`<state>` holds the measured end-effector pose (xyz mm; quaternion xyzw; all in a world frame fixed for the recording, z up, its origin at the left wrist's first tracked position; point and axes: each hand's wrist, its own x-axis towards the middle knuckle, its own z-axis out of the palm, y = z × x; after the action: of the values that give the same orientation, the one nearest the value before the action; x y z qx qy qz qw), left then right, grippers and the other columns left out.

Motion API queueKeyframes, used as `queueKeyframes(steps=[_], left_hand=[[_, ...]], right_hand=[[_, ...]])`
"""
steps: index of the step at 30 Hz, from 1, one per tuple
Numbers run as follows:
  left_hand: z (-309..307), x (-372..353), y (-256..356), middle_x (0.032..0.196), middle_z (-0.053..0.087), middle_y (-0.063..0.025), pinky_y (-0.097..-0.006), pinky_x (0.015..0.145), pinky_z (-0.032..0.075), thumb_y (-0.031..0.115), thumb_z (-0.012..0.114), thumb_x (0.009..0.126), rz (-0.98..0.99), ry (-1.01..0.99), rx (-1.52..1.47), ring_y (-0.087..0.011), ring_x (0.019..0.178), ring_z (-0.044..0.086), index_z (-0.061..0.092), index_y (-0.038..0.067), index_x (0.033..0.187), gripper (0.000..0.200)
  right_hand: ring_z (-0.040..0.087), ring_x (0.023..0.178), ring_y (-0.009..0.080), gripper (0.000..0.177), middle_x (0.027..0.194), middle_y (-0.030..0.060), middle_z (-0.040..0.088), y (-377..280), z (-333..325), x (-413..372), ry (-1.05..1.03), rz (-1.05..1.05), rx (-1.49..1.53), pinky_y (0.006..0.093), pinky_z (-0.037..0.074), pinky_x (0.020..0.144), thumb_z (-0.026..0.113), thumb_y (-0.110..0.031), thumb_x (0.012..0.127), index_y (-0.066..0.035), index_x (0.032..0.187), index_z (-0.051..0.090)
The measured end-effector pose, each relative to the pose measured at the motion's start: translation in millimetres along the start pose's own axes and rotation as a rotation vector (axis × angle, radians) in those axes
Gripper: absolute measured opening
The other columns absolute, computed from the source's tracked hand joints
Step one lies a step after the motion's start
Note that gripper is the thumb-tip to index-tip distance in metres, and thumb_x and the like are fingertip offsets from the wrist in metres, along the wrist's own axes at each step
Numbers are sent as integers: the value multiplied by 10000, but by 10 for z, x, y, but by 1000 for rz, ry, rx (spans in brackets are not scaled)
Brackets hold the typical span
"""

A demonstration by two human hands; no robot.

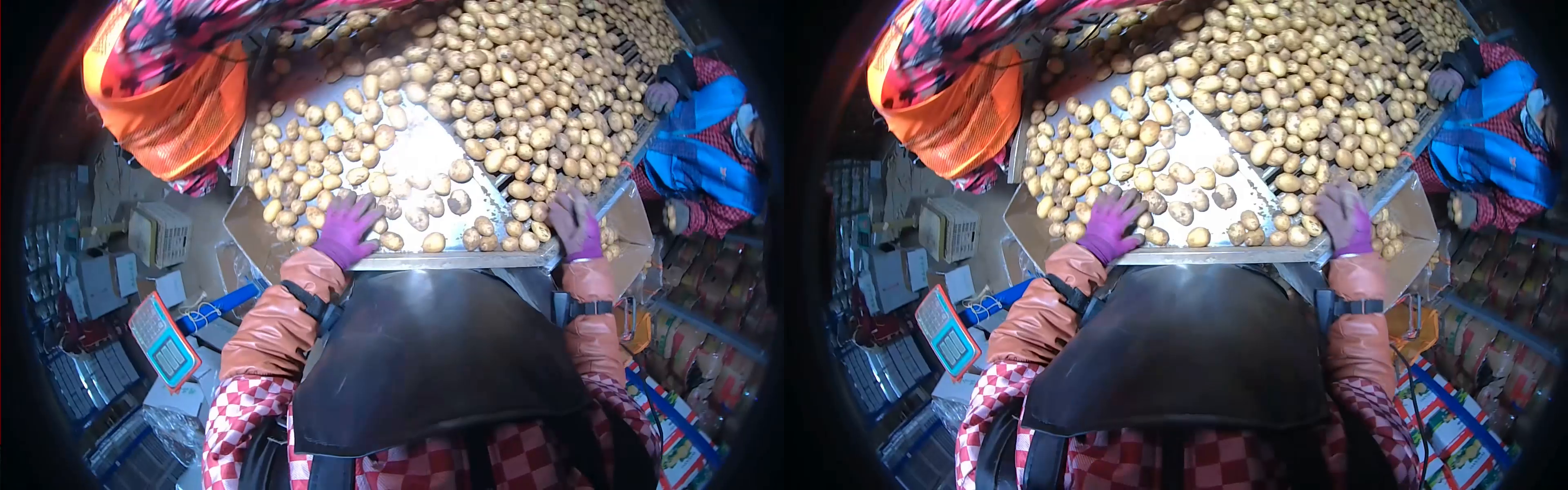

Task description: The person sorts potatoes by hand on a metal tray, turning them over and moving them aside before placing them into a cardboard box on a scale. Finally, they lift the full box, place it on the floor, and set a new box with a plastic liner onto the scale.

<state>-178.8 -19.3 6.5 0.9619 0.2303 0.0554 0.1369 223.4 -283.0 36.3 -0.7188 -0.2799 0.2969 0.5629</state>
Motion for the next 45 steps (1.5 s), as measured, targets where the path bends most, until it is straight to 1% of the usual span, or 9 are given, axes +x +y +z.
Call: queueKeyframes(steps=[7, 10, 12, 15, 21, 30, 39, 41, 45], left_hand=[[79, -404, -673, 1264, 531, -152, -486, 959, 402, 186, 687, 688, -378, 206, -92, -372, 1155, 504, 590, 182, 1234, 555], [23, -187, -399, 1218, 543, -152, -497, 936, 405, 173, 670, 688, -481, 231, -61, -375, 1118, 510, 601, 153, 1199, 516], [-148, 149, -247, 1211, 561, -143, -458, 919, 407, 232, 643, 739, -328, 80, -64, -368, 1112, 512, 607, 135, 1192, 465], [42, 541, -313, 1266, 534, -140, -497, 966, 364, 285, 637, 768, -76, 327, -64, -375, 1158, 484, 589, 159, 1232, 483], [44, 389, -906, 1407, 466, -143, -492, 993, 394, 352, 681, 751, -254, 68, -158, -361, 1236, 465, 556, 222, 1300, 578], [57, -134, -535, 1293, 525, -171, -561, 974, 329, 308, 682, 691, -273, 95, -71, -391, 1194, 460, 628, 140, 1153, 495], [316, 538, -688, 1396, 443, -280, -520, 1087, 312, 324, 709, 771, -272, 284, -226, -451, 1298, 407, 527, 115, 1350, 642], [454, 691, -626, 1471, 342, -287, -524, 1111, 276, 346, 729, 767, -319, 177, -178, -451, 1355, 335, 455, 129, 1422, 743], [464, 775, -556, 1513, 284, -278, -520, 1134, 233, 370, 742, 763, -379, 131, -148, -430, 1405, 267, 376, 140, 1471, 830]], right_hand=[[649, 839, 227, 334, 967, 121, 651, -57, 743, 329, -542, 620, -143, 323, 534, 676, 573, -319, 941, -45, 1128, 614], [627, 884, 351, 221, 983, 151, 582, 360, 1020, 30, -774, -343, -1232, 419, 513, 747, 581, -351, 865, -198, 1005, 658], [630, 904, 349, 254, 1011, 157, 548, 219, 1467, -41, -988, -263, -1126, 439, 511, 773, 582, -378, 863, -251, 1078, 629], [627, 941, 365, 325, 1025, 192, 634, 170, 1936, -93, -680, 244, -740, 435, 509, 804, 595, -369, 853, -177, 1107, 657], [630, 944, 346, 316, 955, 155, 680, -222, 2174, 508, -223, -525, -850, 438, 502, 824, 671, -295, 794, -77, 1023, 685], [615, 970, 307, 460, 1030, 124, 639, 16, 2765, 699, -347, -306, -1113, 461, 477, 824, 727, -332, 741, -125, 1138, 620], [571, 1072, 209, 466, 1053, 53, 597, -167, 1332, -6, -233, 486, 1154, 342, 481, 931, 692, -43, 834, -26, 1276, 544], [597, 970, 184, 500, 1054, 61, 587, -169, 932, -227, 86, -271, -73, 331, 515, 864, 721, -51, 804, -38, 1267, 535], [610, 934, 184, 428, 1029, 90, 602, -966, -245, -731, 749, 0, -398, 332, 531, 819, 692, -67, 831, -2, 1220, 527]])
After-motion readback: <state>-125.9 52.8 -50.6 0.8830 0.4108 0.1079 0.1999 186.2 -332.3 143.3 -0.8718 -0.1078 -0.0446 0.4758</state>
